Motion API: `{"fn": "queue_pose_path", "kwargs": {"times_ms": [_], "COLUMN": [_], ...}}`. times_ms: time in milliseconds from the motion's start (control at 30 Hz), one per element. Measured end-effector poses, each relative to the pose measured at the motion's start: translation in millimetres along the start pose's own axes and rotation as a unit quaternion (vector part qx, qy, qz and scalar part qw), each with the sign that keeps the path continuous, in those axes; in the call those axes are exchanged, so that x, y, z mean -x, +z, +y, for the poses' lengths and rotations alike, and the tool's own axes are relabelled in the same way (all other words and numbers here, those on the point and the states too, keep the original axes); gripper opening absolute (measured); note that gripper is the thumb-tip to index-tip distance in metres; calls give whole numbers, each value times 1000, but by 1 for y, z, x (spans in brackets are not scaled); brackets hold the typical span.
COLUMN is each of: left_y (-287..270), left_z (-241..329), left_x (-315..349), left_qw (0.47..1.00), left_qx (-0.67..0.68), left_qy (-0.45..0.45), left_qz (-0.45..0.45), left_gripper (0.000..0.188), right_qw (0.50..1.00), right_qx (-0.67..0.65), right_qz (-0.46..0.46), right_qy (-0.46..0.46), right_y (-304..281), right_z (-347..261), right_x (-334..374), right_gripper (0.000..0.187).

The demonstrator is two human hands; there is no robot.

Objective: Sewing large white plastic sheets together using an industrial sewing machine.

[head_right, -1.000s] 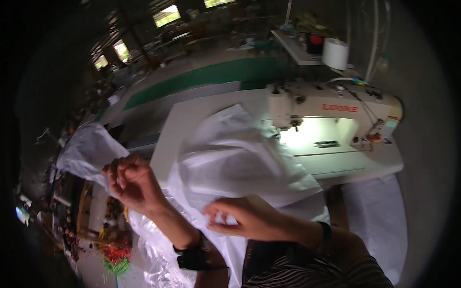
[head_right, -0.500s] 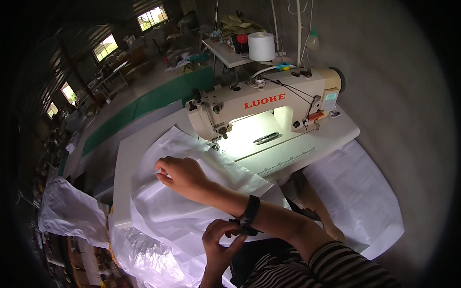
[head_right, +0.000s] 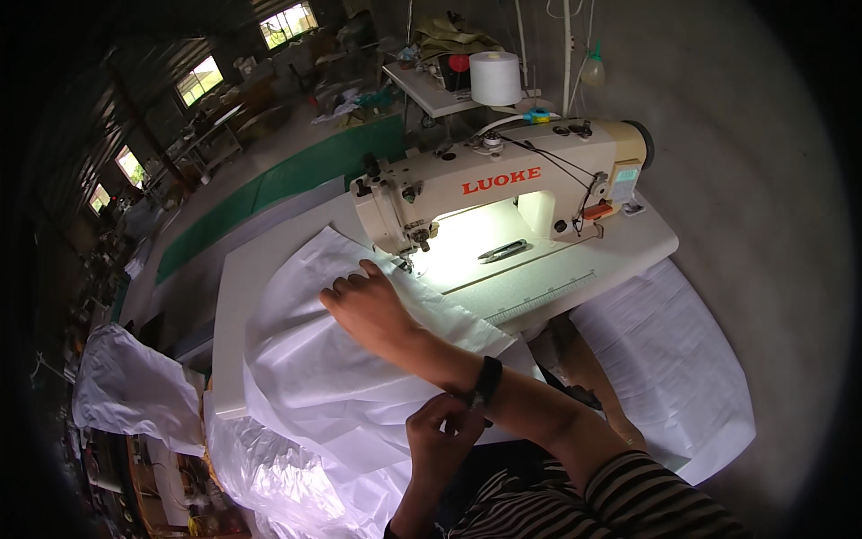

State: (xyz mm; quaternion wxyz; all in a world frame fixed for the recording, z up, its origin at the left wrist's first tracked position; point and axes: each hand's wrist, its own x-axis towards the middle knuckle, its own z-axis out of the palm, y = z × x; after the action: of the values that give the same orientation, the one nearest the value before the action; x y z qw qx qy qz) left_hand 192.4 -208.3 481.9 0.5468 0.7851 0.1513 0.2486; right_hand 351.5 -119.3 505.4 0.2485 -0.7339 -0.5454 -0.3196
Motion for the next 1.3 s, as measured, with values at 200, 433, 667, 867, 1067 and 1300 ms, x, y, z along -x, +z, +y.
{"fn": "queue_pose_path", "kwargs": {"times_ms": [200,433,667,867,1067,1300], "left_y": [0,2,6,-10,-16,-14], "left_z": [11,-3,-23,2,-8,-13], "left_x": [9,8,2,-6,0,-19], "left_qw": [999,1000,995,984,989,972], "left_qx": [-34,13,97,115,129,-85], "left_qy": [-11,12,-16,-68,10,203], "left_qz": [-41,-10,-14,-121,-69,-79], "left_gripper": [15,16,12,12,33,30], "right_qw": [999,999,999,992,973,964], "right_qx": [-19,-6,-1,-90,-187,-228], "right_qz": [-45,-45,-51,-72,-96,-99], "right_qy": [17,11,5,52,93,97], "right_y": [20,30,28,25,19,20], "right_z": [16,18,17,22,22,20], "right_x": [15,17,16,24,21,22], "right_gripper": [4,3,5,2,2,2]}}
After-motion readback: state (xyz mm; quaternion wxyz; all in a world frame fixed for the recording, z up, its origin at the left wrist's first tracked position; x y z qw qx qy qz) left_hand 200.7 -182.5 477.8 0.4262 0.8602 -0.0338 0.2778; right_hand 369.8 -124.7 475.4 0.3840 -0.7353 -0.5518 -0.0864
